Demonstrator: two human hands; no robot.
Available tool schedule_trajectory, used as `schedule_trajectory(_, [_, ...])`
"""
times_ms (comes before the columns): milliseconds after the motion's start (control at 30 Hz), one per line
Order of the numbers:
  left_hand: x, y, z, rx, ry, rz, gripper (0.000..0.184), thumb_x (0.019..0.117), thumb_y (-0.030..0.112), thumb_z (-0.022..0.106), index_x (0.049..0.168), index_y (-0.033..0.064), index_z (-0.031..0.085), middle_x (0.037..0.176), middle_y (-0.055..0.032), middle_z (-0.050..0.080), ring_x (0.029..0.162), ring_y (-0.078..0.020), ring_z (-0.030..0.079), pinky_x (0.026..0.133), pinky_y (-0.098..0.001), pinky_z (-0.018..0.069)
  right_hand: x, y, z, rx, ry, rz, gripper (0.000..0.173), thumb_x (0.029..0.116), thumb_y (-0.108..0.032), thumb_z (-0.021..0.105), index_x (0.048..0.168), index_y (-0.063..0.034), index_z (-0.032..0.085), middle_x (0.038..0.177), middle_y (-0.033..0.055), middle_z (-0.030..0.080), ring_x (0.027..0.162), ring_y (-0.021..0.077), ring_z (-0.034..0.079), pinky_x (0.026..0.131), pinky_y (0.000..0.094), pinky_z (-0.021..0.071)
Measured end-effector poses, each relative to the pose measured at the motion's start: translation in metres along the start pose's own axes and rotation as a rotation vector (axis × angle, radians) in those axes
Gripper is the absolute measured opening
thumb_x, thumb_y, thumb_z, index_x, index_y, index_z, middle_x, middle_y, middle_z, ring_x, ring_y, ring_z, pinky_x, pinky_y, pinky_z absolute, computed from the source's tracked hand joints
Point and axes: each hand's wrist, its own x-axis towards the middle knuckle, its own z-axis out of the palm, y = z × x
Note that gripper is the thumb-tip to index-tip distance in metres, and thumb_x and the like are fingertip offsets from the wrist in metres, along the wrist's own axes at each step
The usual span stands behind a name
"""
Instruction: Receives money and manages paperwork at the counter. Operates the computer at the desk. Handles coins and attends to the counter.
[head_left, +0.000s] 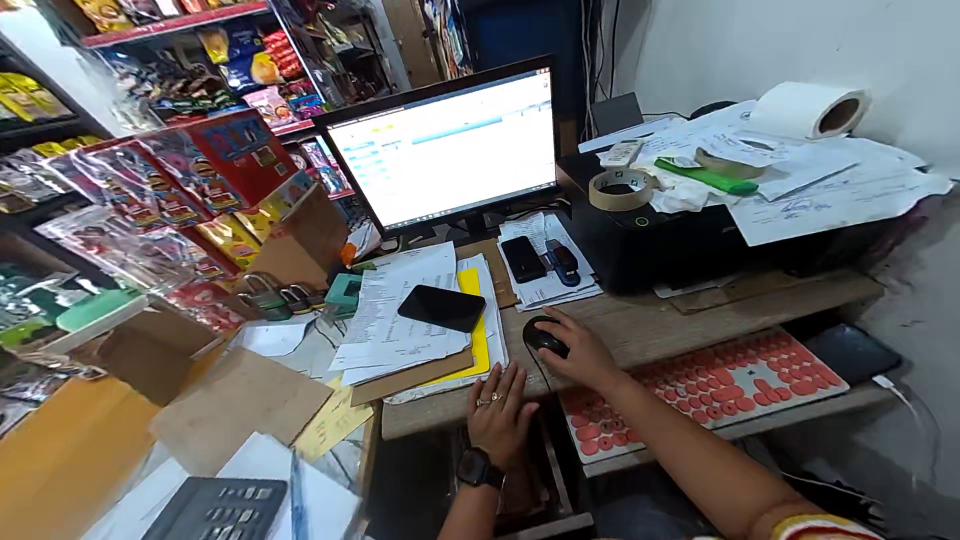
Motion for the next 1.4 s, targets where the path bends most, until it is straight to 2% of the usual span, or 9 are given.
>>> schedule_trajectory(167, [0.001, 0.002, 0.000, 0.010, -0.006, -0.002, 0.060, 0.1049, 0.055, 0.030, 0.124, 0.0190, 0.074, 0.130, -0.0013, 0.072, 0.129, -0.0194, 0.061, 0.111, -0.0408, 0.0352, 0.004, 0.003, -0.002, -0.006, -0.050, -0.023, 0.052, 0.0947, -0.026, 0.064, 0.142, -0.0050, 0.060, 0.158, 0.0207, 0.043, 0.134, 0.0424, 0.054, 0.111, 0.0564, 0.0413])
schedule_trajectory(567, [0.001, 0.002, -0.003, -0.013, -0.035, -0.011, 0.061, 0.1048, 0.054, 0.030, 0.125, 0.0174, 0.074, 0.130, -0.0026, 0.071, 0.130, -0.0221, 0.061, 0.110, -0.0436, 0.0359, 0.008, -0.001, -0.004, -0.005, -0.100, 0.010, 0.048, 0.1001, -0.028, 0.061, 0.142, -0.0052, 0.060, 0.163, 0.0207, 0.035, 0.136, 0.0420, 0.051, 0.113, 0.0541, 0.0386])
schedule_trajectory(833, [-0.008, 0.023, -0.015, -0.179, -0.046, 0.016, 0.053, 0.1060, 0.053, 0.036, 0.130, 0.0191, 0.069, 0.140, -0.0084, 0.065, 0.143, -0.0251, 0.047, 0.121, -0.0484, 0.0190, 0.008, -0.005, -0.006, -0.024, -0.145, 0.035, 0.049, 0.1013, -0.029, 0.059, 0.144, -0.0053, 0.058, 0.164, 0.0208, 0.033, 0.139, 0.0427, 0.049, 0.114, 0.0543, 0.0360])
schedule_trajectory(967, [-0.003, 0.051, -0.023, -0.309, -0.041, 0.091, 0.041, 0.1051, 0.046, 0.045, 0.126, 0.0187, 0.068, 0.126, -0.0081, 0.069, 0.129, -0.0239, 0.056, 0.117, -0.0400, 0.0307, 0.016, -0.006, -0.005, -0.041, -0.141, 0.022, 0.046, 0.1020, -0.030, 0.058, 0.140, -0.0032, 0.061, 0.157, 0.0231, 0.043, 0.137, 0.0425, 0.051, 0.114, 0.0562, 0.0373])
schedule_trajectory(1033, [0.002, 0.067, -0.034, -0.440, -0.178, 0.125, 0.038, 0.1002, 0.035, 0.055, 0.122, 0.0097, 0.072, 0.119, -0.0142, 0.072, 0.118, -0.0329, 0.065, 0.107, -0.0486, 0.0443, 0.017, 0.005, 0.002, 0.009, -0.054, -0.034, 0.051, 0.0981, -0.031, 0.067, 0.139, -0.0015, 0.061, 0.153, 0.0261, 0.047, 0.135, 0.0427, 0.053, 0.112, 0.0568, 0.0420])
schedule_trajectory(1100, [0.007, 0.082, -0.045, -0.589, -0.488, 0.111, 0.041, 0.0975, 0.028, 0.062, 0.126, -0.0001, 0.070, 0.124, -0.0221, 0.070, 0.118, -0.0421, 0.066, 0.103, -0.0598, 0.0467, 0.010, 0.011, -0.008, 0.097, 0.015, -0.053, 0.065, 0.0954, -0.033, 0.071, 0.147, 0.0026, 0.052, 0.156, 0.0285, 0.042, 0.141, 0.0422, 0.048, 0.115, 0.0539, 0.0406])
schedule_trajectory(1200, [0.000, 0.092, -0.044, -0.665, -0.863, 0.093, 0.053, 0.1005, 0.035, 0.060, 0.141, 0.0007, 0.059, 0.146, -0.0197, 0.057, 0.139, -0.0400, 0.051, 0.113, -0.0632, 0.0350, -0.009, 0.014, -0.053, 0.211, 0.055, -0.082, 0.064, 0.1010, -0.029, 0.061, 0.151, 0.0057, 0.042, 0.158, 0.0252, 0.040, 0.144, 0.0322, 0.046, 0.115, 0.0425, 0.0423])
schedule_trajectory(1267, [-0.008, 0.096, -0.039, -0.651, -0.945, 0.103, 0.060, 0.1006, 0.039, 0.058, 0.147, 0.0011, 0.053, 0.153, -0.0189, 0.050, 0.145, -0.0389, 0.043, 0.116, -0.0650, 0.0280, -0.032, 0.024, -0.079, 0.179, 0.116, -0.154, 0.053, 0.1035, -0.026, 0.053, 0.144, 0.0077, 0.051, 0.151, 0.0239, 0.051, 0.133, 0.0280, 0.058, 0.105, 0.0367, 0.0509])
schedule_trajectory(1400, [-0.006, 0.102, -0.025, -0.607, -1.015, 0.112, 0.063, 0.1020, 0.045, 0.054, 0.149, 0.0043, 0.050, 0.157, -0.0172, 0.046, 0.149, -0.0378, 0.037, 0.118, -0.0659, 0.0226, -0.105, 0.053, -0.098, -0.129, 0.163, -0.134, 0.041, 0.1040, -0.022, 0.049, 0.129, 0.0062, 0.065, 0.137, 0.0224, 0.064, 0.123, 0.0318, 0.065, 0.105, 0.0444, 0.0521])
